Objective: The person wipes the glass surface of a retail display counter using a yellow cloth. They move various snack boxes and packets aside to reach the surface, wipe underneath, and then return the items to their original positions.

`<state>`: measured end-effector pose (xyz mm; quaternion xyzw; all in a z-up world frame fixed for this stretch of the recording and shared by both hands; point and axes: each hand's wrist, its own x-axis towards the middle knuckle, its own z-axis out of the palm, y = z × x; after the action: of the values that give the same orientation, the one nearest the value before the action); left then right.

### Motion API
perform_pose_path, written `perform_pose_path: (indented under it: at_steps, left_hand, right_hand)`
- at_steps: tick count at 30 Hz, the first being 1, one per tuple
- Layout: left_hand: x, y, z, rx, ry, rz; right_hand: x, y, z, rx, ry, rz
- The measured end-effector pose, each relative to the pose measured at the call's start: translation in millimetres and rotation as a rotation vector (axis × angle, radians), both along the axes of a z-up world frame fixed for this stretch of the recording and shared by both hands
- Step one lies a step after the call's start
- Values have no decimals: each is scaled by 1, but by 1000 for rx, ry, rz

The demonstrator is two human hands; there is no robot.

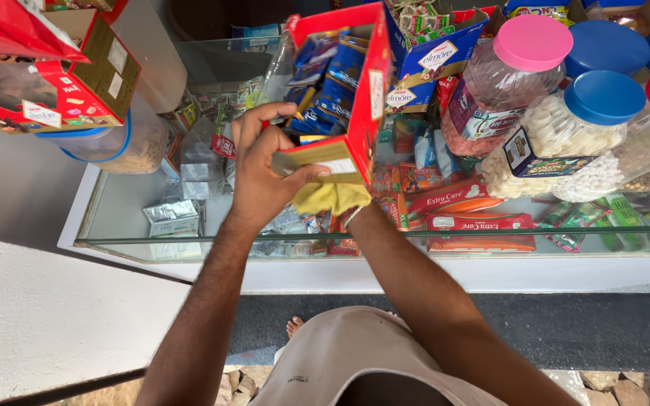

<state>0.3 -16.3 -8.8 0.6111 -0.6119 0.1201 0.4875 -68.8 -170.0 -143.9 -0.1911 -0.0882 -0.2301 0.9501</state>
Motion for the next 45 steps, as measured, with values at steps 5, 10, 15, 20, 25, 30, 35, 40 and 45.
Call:
perform_pose_path:
  at_steps: [5,10,15,20,25,30,35,40,45]
  left_hand:
    - [15,-7,-7,84,-60,63]
    - [25,1,-15,125,-118,128]
    - [13,10,-25,133,-82,120]
    - [-13,18,-32,101,2,63]
    - [-5,30,-34,91,5,81]
    - [24,52,-37,69,-27,178]
    - [59,72,-45,106,-29,277]
    - [98,71,-56,129,-94,282]
    - [123,68,-68,153,-174,274]
  right_hand:
    - [-12,18,-46,-226,223,-46]
    - [-54,-7,-55,-46,277,68]
    - [-68,-35,-38,-385,226,-56]
    - [-62,-25,-36,-130,299,-85]
    - [-73,5,-46,25,403,36]
    - [-65,-10,-44,-805,622,-349]
    - [-52,-40,-45,-1351,1103,-855]
    - [-49,-33,-51,-1823,1199,-851]
    - [-37,-10,-36,-1941,1412,-692]
